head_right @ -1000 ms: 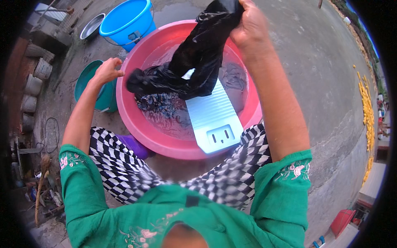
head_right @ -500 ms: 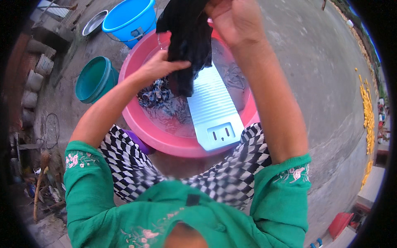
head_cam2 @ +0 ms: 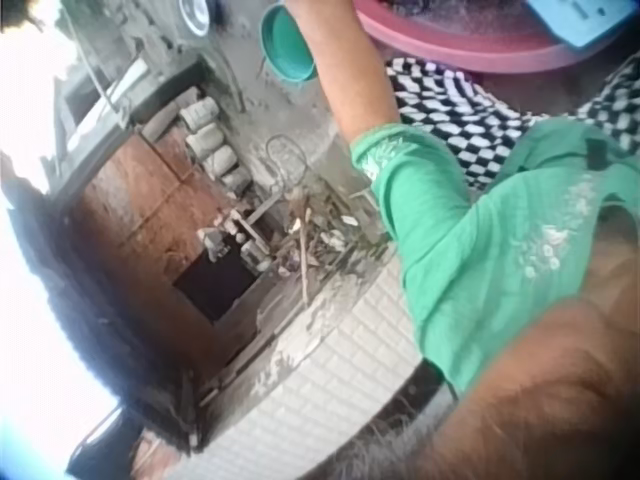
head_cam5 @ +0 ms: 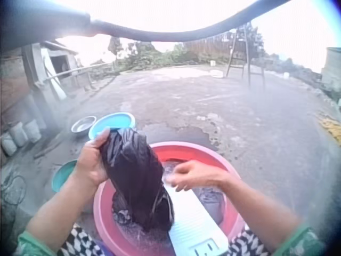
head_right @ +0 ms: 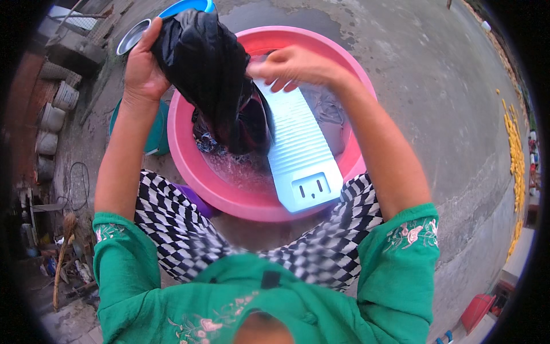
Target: The person washes clothes by hand in a large basin, scrubbing a purple item and then a black item against a blue washboard, while adding water from a bucket.
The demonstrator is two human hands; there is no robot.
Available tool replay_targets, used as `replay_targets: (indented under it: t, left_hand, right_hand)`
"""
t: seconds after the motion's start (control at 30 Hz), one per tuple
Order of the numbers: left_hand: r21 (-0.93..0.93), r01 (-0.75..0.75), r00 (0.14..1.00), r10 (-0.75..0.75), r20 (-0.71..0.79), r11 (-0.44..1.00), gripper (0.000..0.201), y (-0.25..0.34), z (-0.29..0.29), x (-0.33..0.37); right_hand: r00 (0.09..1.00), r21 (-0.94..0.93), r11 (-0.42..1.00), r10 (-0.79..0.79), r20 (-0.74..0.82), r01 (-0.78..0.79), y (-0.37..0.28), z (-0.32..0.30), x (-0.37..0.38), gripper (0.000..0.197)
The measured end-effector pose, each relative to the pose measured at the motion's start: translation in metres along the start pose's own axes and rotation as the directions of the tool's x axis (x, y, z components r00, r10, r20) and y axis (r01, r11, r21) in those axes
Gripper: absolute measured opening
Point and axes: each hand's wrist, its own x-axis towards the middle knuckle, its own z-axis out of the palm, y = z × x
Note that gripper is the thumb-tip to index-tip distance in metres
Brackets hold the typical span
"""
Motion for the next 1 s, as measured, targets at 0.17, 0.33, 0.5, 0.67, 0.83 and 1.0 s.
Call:
replay_targets:
  t: [0.17, 0.33, 0.5, 0.67, 0.83, 1.0]
  left_hand:
    - [-0.059, 0.014, 0.975, 0.000, 0.222, 0.998, 0.045, 0.017, 0.005, -0.010]
    - [0.048, -0.052, 0.990, 0.046, 0.136, 0.997, 0.033, 0.044, -0.021, -0.011]
    - [0.620, 0.042, 0.921, 0.210, -0.327, 0.783, 0.036, 0.059, -0.075, -0.019]
    - [0.802, 0.430, 0.882, -0.006, -0.471, 0.415, 0.051, 0.048, -0.109, -0.029]
    - [0.823, 0.384, 0.893, 0.396, -0.215, -0.419, 0.054, 0.026, -0.128, -0.027]
    - [0.899, 0.265, 0.963, -0.141, -0.229, 0.349, 0.049, -0.044, -0.009, -0.012]
  right_hand:
    - [0.994, 0.176, 0.980, -0.076, -0.073, 0.088, -0.010, 0.049, 0.006, 0.049]
    - [0.973, 0.568, 0.796, -0.110, -0.204, 0.209, 0.004, 0.031, 0.017, 0.030]
    - [0.923, 0.498, 0.795, -0.193, -0.333, 0.346, -0.010, 0.025, 0.018, 0.029]
    - [0.905, 0.618, 0.687, -0.145, -0.400, 0.383, 0.003, 0.007, 0.021, 0.023]
    - [0.933, 0.817, 0.477, -0.015, -0.360, 0.323, -0.002, 0.012, 0.026, 0.017]
    - [0.964, 0.856, 0.447, -0.175, -0.202, 0.260, -0.003, 0.023, 0.026, 0.017]
